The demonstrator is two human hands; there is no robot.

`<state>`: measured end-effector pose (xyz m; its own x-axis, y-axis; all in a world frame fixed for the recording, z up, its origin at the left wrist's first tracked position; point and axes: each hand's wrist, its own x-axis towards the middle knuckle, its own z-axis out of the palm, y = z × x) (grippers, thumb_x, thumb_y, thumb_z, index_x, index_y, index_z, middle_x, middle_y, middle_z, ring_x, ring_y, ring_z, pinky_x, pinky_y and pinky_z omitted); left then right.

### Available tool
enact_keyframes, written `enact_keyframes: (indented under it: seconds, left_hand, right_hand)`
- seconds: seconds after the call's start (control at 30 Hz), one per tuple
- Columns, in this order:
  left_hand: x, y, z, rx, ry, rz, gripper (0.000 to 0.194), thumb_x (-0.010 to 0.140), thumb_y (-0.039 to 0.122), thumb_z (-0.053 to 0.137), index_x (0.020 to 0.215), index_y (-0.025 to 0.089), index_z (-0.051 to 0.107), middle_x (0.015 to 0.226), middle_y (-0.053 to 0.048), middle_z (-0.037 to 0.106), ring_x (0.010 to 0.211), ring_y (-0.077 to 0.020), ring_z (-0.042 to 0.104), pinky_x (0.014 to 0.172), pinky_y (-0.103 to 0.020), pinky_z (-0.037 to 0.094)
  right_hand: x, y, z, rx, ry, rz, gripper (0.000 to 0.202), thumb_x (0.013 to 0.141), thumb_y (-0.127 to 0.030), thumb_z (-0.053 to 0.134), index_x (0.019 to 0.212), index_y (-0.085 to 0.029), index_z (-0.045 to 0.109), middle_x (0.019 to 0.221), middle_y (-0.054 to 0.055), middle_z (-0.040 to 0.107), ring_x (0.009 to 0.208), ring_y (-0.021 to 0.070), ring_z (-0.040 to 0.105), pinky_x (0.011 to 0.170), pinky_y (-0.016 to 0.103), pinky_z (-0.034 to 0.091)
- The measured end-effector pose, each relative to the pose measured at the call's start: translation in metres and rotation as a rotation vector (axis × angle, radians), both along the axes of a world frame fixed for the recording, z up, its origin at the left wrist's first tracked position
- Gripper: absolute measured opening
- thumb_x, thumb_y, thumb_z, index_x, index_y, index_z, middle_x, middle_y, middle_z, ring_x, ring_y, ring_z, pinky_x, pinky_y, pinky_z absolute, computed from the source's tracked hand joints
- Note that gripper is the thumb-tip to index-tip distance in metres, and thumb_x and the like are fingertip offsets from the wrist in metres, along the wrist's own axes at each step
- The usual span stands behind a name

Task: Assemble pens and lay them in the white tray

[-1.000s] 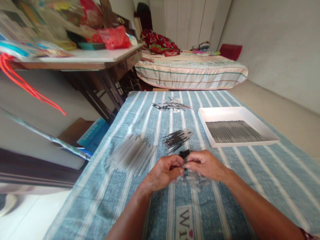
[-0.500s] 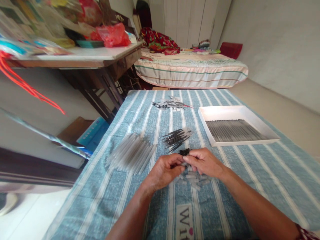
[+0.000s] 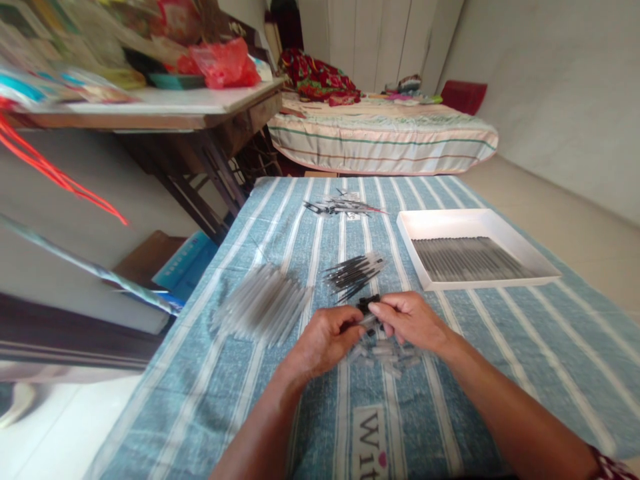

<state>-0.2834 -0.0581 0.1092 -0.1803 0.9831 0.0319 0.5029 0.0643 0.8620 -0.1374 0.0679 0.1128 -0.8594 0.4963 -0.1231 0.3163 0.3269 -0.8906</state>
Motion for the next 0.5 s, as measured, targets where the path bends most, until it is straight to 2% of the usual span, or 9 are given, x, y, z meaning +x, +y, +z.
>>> enact_keyframes:
  seconds: [0.1, 0.17, 0.33, 0.5]
  left_hand:
    - [-0.001, 0.001, 0.002, 0.032, 0.025, 0.109, 0.01, 0.076, 0.022, 0.058, 0.071, 0.015, 0.063, 0.064, 0.001, 0.057, 0.061, -0.0127, 0.051, 0.057, -0.023, 0.037]
    - [-0.003, 0.001, 0.003, 0.073, 0.017, 0.192, 0.007, 0.073, 0.022, 0.061, 0.069, 0.016, 0.063, 0.064, 0.001, 0.057, 0.061, -0.0129, 0.051, 0.058, -0.023, 0.037]
    - [-0.007, 0.002, 0.001, 0.115, -0.012, 0.36, 0.01, 0.069, 0.025, 0.066, 0.065, 0.017, 0.061, 0.055, 0.004, 0.051, 0.053, -0.0097, 0.044, 0.051, -0.021, 0.033]
    - [-0.006, 0.004, 0.002, 0.088, -0.315, 0.434, 0.014, 0.067, 0.026, 0.068, 0.064, 0.016, 0.058, 0.054, 0.005, 0.052, 0.05, -0.0086, 0.045, 0.048, -0.02, 0.033]
  right_hand:
    - [0.004, 0.001, -0.001, 0.07, 0.032, 0.017, 0.034, 0.084, -0.041, 0.052, 0.061, -0.016, 0.054, 0.05, -0.004, 0.052, 0.042, 0.0067, 0.044, 0.043, 0.018, 0.032]
    - [0.006, 0.0, -0.003, 0.151, 0.026, 0.081, 0.026, 0.081, -0.034, 0.057, 0.063, -0.016, 0.057, 0.052, -0.004, 0.052, 0.048, 0.0073, 0.044, 0.047, 0.019, 0.031]
    - [0.01, -0.006, -0.002, 0.323, -0.152, 0.233, 0.009, 0.074, -0.025, 0.064, 0.068, -0.018, 0.066, 0.051, -0.005, 0.052, 0.049, 0.0079, 0.043, 0.048, 0.02, 0.026]
    - [0.006, -0.016, 0.006, 0.551, -0.29, 0.341, 0.008, 0.072, -0.027, 0.065, 0.069, -0.02, 0.067, 0.054, -0.001, 0.059, 0.052, 0.012, 0.05, 0.049, 0.023, 0.023]
